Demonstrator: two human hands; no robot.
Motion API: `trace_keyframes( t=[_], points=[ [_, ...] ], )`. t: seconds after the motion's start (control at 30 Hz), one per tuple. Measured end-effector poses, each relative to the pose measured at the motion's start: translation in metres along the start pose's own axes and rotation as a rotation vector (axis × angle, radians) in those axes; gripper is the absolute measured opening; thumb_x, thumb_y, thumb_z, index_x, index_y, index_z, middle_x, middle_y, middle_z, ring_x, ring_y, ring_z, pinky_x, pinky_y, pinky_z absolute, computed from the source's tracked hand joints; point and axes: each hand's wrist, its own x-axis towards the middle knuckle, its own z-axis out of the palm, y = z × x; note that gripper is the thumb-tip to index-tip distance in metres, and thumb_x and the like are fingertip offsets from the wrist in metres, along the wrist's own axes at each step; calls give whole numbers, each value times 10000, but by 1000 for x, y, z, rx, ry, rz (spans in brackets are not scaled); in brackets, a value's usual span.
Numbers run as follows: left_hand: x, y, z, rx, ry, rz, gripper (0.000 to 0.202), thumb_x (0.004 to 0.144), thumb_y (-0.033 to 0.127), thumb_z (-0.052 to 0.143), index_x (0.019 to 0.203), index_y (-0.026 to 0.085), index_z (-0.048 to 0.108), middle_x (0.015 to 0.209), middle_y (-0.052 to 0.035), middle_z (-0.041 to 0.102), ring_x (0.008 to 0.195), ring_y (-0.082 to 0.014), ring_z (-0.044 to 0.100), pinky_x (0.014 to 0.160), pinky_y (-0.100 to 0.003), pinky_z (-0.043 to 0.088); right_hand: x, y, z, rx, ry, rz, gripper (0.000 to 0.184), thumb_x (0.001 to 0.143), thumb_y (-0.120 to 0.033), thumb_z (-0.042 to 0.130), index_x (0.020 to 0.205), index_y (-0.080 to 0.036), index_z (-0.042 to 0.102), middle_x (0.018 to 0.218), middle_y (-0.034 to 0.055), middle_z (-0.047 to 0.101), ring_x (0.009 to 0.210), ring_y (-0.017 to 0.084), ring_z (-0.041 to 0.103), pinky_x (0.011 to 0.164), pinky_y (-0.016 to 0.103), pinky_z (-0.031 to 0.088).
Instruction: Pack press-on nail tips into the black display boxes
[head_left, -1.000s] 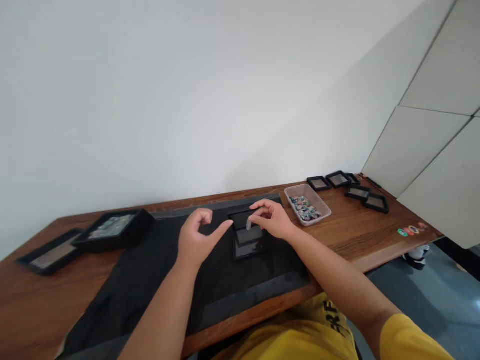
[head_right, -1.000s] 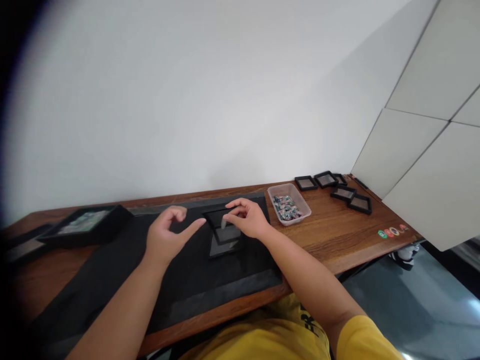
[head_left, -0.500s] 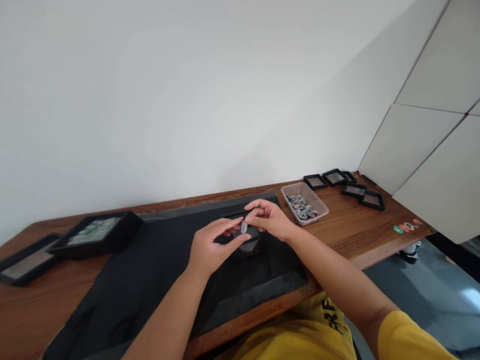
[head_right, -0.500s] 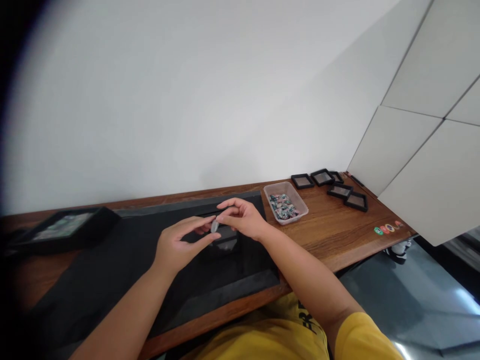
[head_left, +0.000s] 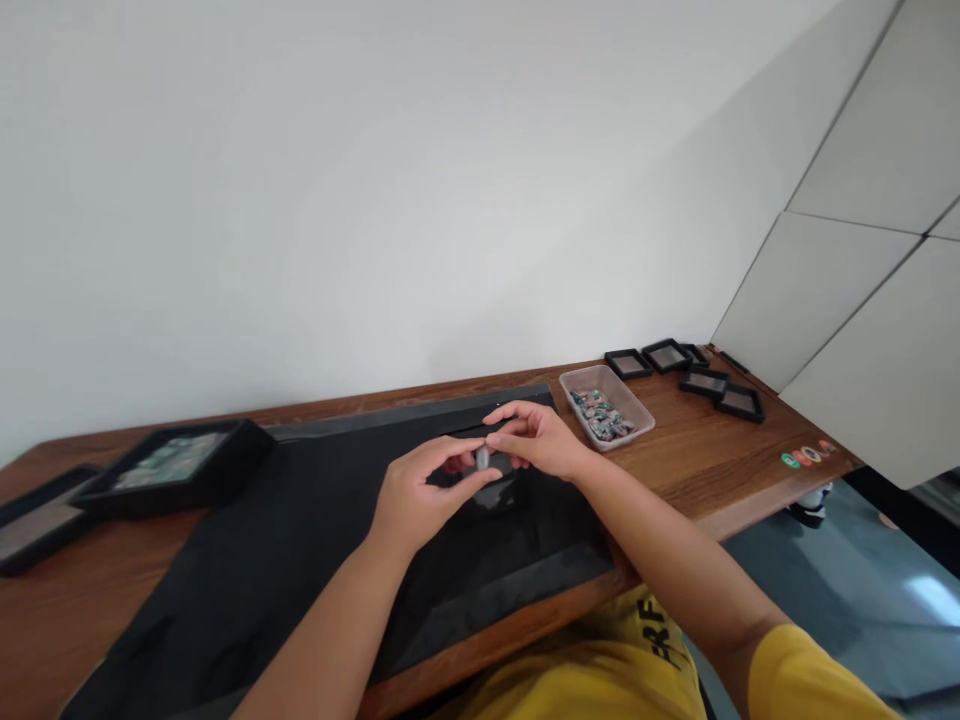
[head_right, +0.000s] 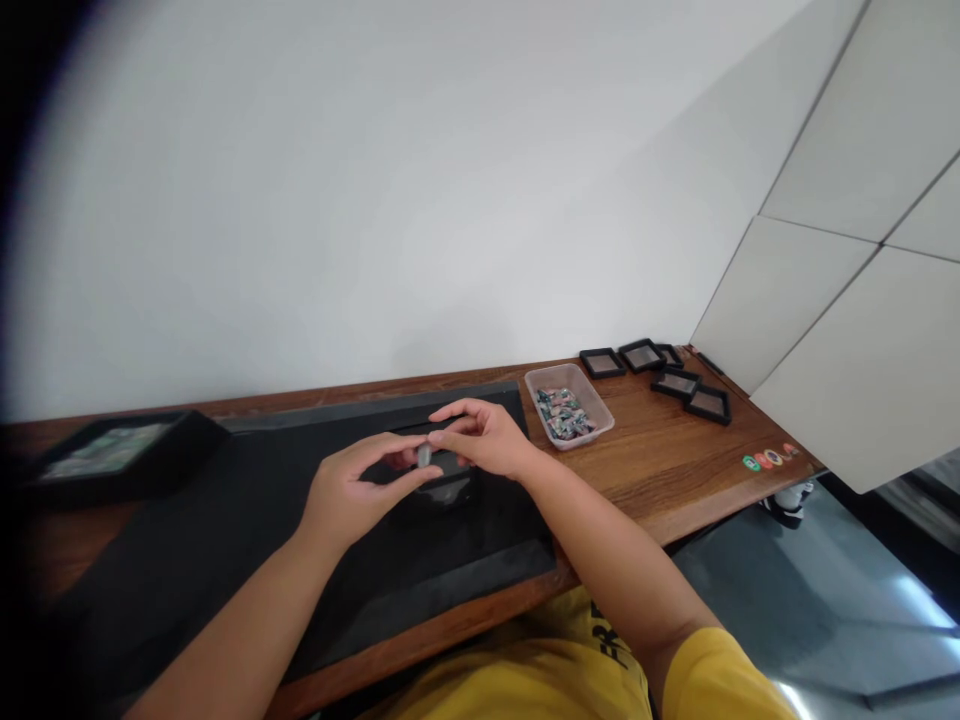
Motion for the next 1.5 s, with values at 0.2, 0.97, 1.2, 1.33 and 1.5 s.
trace_keyframes(
  t=[0.2, 0.97, 1.2, 1.33, 1.5],
  points=[
    [3, -6, 0, -166, -221, -449, 481, 658, 632, 799, 876, 204, 786, 549, 86, 390, 519, -101, 381, 554, -263, 389, -6, -26, -42, -316, 485, -327, 418, 848, -618, 706, 875, -203, 656, 690, -9, 669, 540, 96, 525, 530, 226, 412],
    [0, -24, -5, 277, -600, -599, 633, 675, 755, 650, 1050, 269, 803, 647, 52, 459, 582, -159, 451, 594, -295, 289, -17, -24, -106, -1178, 423, 251, 469, 836, -127, 734, 1300, -168, 676, 1348, 147, 713, 1245, 268, 665, 1073, 373, 490],
    [-1, -24, -5, 248, -588, -588, 560, 716, 718, 643, 1012, 271, 804, 649, 45, 479, 581, -160, 458, 589, -290, 291, -16, -21, -107, -1216, 408, 289, 437, 826, -84, 701, 1249, -193, 702, 1144, 110, 779, 1057, 248, 710, 908, 336, 523],
    [-1, -23, -5, 248, -582, -576, 523, 728, 704, 642, 975, 268, 791, 649, 44, 482, 577, -160, 459, 590, -292, 288, -16, -20, -109, -1229, 412, 279, 433, 789, -44, 682, 1187, -209, 723, 1005, 72, 779, 938, 222, 697, 805, 299, 502],
    [-1, -22, -4, 260, -570, -572, 486, 715, 681, 650, 922, 255, 760, 650, 47, 488, 587, -160, 467, 598, -291, 297, -15, -18, -110, -1219, 441, 253, 436, 775, -19, 658, 1163, -205, 728, 962, 68, 768, 887, 206, 672, 786, 283, 487]
  ],
)
